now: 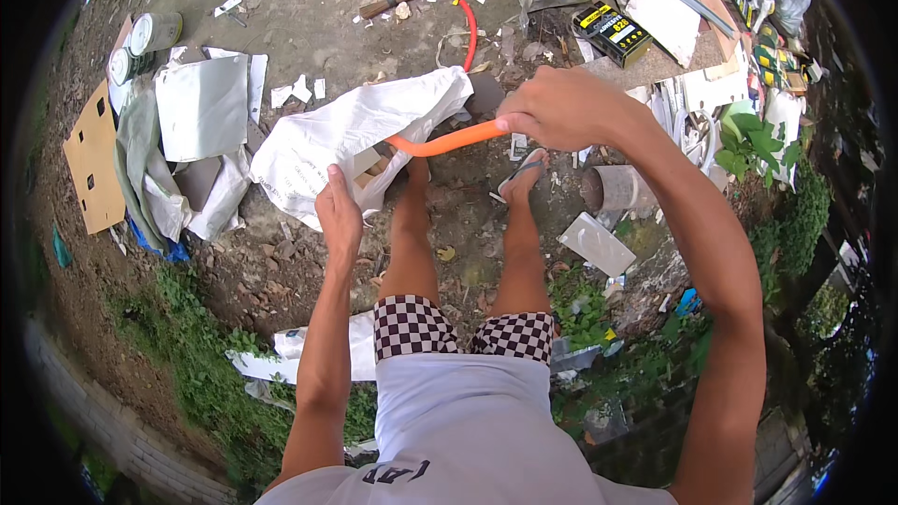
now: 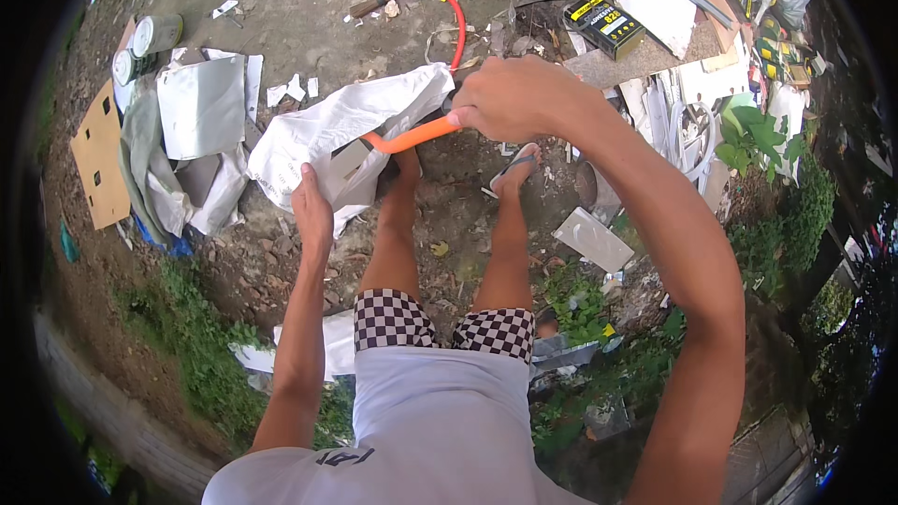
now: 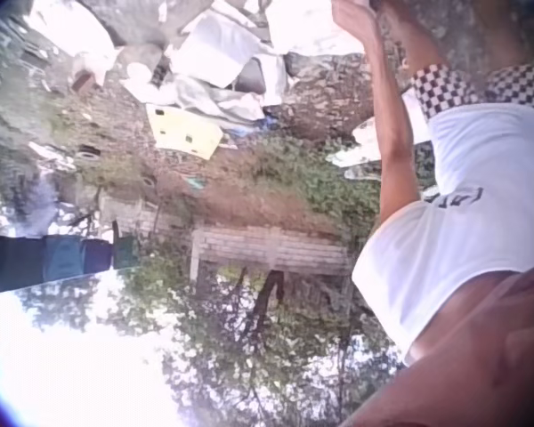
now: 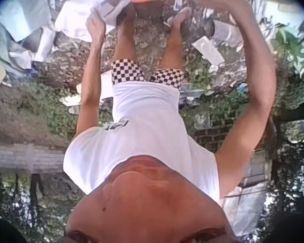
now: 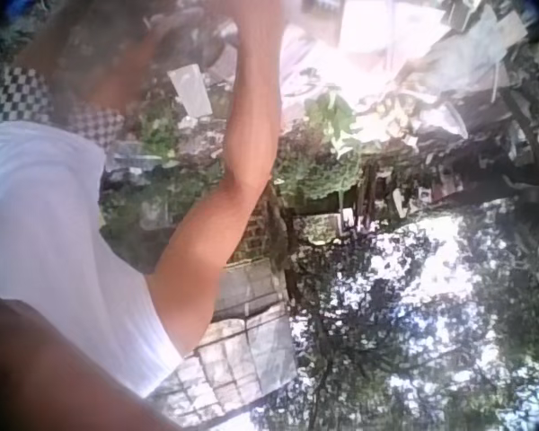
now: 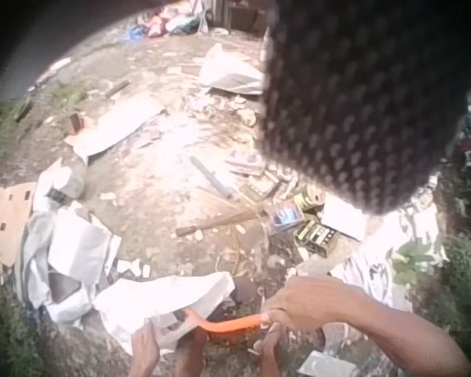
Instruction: The person sorts through scattered debris on the ground, picking up flat pieces of material and placing them into a white bag. They repeatedly lift, fold, and stack the pieces before bagging them.
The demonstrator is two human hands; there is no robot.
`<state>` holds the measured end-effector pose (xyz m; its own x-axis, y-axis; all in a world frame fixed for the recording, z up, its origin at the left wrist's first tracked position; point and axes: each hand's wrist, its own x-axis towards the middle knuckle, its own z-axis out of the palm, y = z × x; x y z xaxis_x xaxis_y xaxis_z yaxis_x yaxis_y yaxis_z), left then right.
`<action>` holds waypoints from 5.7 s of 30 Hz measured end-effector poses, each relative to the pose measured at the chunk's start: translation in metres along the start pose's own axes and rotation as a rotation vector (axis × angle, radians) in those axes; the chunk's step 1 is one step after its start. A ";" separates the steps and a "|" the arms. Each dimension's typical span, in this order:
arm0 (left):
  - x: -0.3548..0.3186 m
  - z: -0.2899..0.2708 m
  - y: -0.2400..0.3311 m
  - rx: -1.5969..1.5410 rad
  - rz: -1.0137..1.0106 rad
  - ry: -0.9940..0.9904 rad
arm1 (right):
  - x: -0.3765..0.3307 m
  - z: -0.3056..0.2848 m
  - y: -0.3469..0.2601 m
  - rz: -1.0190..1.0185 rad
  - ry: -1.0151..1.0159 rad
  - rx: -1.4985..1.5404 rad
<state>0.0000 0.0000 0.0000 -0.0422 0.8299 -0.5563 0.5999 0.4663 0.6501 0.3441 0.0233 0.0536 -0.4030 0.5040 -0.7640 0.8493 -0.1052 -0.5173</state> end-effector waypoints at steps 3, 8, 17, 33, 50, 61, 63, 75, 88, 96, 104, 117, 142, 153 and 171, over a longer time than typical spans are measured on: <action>0.003 -0.057 0.002 -0.122 -0.011 0.056 | 0.059 0.001 -0.051 -0.061 0.058 0.082; -0.068 -0.190 0.018 -0.398 -0.324 0.388 | 0.191 0.068 -0.177 -0.343 -0.031 0.248; -0.069 -0.231 -0.008 -0.660 -0.394 0.515 | 0.243 0.136 -0.261 0.011 0.017 -0.138; 0.006 -0.133 -0.067 -0.254 -0.473 0.534 | 0.303 0.301 0.229 0.938 0.537 2.211; 0.015 -0.045 -0.092 0.546 -0.294 0.147 | 0.334 0.349 0.318 0.528 1.167 2.643; 0.123 0.120 -0.020 0.566 -0.116 -0.170 | 0.217 0.207 0.144 0.049 1.011 2.128; 0.153 0.150 -0.007 0.569 -0.131 -0.065 | 0.226 0.192 0.126 0.292 0.909 1.814; 0.195 0.169 0.009 0.455 0.174 -0.310 | 0.356 0.204 0.070 0.390 0.753 1.334; 0.193 0.172 0.014 1.100 0.471 -0.639 | 0.322 0.246 0.080 0.438 0.984 1.473; 0.187 0.190 0.023 1.044 0.762 -0.435 | 0.308 0.261 0.116 0.504 1.207 1.380; 0.225 0.213 0.045 1.382 0.190 -0.537 | 0.259 0.256 0.126 0.221 0.983 1.495; 0.163 0.201 0.058 1.147 0.294 -0.555 | 0.312 0.239 0.175 0.614 1.230 1.349; 0.144 0.193 -0.007 0.372 0.052 -0.464 | 0.269 0.488 0.415 0.789 0.682 0.213; 0.170 0.212 0.028 0.341 0.196 -0.501 | 0.178 0.213 0.260 0.353 1.793 1.377; 0.185 0.132 -0.007 0.517 0.338 -0.292 | 0.411 0.367 0.273 0.801 0.926 0.822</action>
<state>0.0934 0.1094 -0.1761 0.3887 0.7535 -0.5301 0.8498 -0.0709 0.5223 0.2854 -0.1135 -0.5431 0.6959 0.4011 -0.5957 0.1801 -0.9005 -0.3958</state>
